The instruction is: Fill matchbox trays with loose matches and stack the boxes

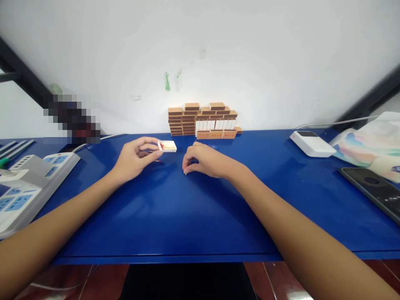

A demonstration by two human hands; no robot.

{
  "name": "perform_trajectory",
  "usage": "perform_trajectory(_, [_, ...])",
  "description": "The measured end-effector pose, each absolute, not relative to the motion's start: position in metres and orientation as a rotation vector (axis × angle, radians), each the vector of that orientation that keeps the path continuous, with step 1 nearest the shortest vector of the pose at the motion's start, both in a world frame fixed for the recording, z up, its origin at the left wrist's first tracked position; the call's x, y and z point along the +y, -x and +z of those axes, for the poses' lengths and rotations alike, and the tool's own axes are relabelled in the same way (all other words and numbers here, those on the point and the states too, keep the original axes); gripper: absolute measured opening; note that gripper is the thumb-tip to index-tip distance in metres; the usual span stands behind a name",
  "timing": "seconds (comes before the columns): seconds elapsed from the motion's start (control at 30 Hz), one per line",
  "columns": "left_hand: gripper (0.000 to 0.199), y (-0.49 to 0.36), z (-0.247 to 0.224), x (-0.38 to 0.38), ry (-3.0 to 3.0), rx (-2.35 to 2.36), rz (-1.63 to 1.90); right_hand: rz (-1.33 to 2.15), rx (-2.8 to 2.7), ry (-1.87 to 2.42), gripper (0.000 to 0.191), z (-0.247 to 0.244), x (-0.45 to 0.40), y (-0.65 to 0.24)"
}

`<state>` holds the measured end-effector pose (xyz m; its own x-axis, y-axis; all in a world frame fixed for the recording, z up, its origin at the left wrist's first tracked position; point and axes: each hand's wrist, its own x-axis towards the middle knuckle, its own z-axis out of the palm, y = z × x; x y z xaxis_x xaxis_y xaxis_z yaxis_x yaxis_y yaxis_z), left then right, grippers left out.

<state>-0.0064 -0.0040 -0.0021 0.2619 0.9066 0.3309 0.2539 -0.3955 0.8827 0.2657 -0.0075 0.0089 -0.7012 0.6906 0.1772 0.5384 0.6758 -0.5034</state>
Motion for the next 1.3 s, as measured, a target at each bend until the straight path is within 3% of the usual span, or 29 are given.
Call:
perform_trajectory(0.33, [0.043,0.005,-0.001,-0.005,-1.789,1.054,1.143,0.665,-2.564,0.991,0.014,0.011,-0.013,-0.262])
perform_trajectory(0.53, [0.041,0.007,-0.003,-0.004,-1.829,1.062,1.141,0.495,-2.571,1.108,0.016,0.015,-0.024,-0.252])
perform_trajectory(0.83, [0.044,0.006,-0.002,-0.006,-1.82,1.078,1.132,0.419,-2.179,1.142,0.012,0.029,-0.017,-0.26])
perform_trajectory(1.03, [0.044,0.006,-0.002,-0.005,-1.849,1.088,1.139,0.256,-2.323,1.043,0.026,0.019,-0.012,-0.26])
perform_trajectory(1.3, [0.042,0.005,-0.007,-0.005,-1.873,1.068,1.122,0.424,-2.086,1.088,0.016,0.024,-0.016,-0.259])
